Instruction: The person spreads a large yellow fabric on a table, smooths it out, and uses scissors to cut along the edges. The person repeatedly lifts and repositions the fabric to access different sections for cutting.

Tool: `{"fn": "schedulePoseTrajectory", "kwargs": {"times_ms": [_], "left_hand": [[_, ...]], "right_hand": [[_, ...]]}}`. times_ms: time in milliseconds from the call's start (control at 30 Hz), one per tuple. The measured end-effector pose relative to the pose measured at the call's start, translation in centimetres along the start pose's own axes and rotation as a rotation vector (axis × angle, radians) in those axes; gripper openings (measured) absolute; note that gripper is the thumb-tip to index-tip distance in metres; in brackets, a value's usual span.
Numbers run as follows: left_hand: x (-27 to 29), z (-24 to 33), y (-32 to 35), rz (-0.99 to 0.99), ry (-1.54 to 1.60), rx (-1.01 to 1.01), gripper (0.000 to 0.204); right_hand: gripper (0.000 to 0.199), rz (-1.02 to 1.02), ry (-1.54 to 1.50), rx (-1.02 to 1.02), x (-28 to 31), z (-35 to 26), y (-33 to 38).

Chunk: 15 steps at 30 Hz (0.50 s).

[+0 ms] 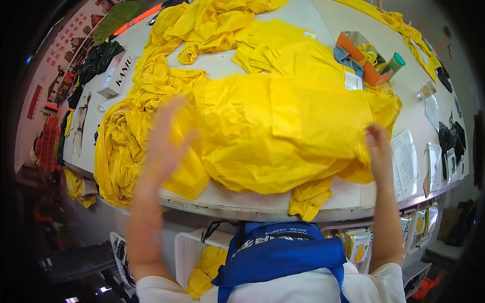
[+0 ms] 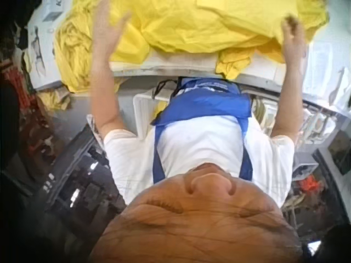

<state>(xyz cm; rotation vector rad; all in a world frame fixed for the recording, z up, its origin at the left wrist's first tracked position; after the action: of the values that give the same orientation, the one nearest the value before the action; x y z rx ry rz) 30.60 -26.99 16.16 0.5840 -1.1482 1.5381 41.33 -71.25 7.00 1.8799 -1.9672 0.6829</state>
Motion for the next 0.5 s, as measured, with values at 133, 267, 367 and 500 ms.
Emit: {"fn": "schedulePoseTrajectory", "kwargs": {"times_ms": [133, 267, 367, 500], "left_hand": [[-14.8, 2.6, 7.9, -0.252, -0.039, 0.051, 0.072], [-21.0, -0.9, 12.9, -0.279, -0.196, -0.085, 0.042], [-20.0, 2.0, 13.5, -0.226, -0.146, -0.225, 0.032], [-19.6, 1.0, 17.1, -0.381, -0.036, -0.158, 0.029]], "right_hand": [[0.043, -0.174, 0.179, 0.405, -11.2, -5.0, 4.9], [0.052, -0.141, 0.264, 0.538, -18.4, -9.9, 4.5], [0.045, -0.153, 0.408, 0.537, -22.1, -10.9, 4.0], [0.025, -0.406, 0.515, 0.558, -25.9, -5.0, 4.1]]}}
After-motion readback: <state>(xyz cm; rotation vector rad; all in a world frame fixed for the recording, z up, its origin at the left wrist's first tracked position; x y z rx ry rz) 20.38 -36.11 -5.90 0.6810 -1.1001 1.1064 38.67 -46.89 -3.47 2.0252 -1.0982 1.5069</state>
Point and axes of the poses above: each hand's wrist, its own y-axis away from the middle knuckle, its own x-axis out of the back of the hand, z = x × y, the point moved 7 cm from there along -y, towards the middle knuckle, and after that the axes turned 8 degrees about -x, right-handed, at the moved point
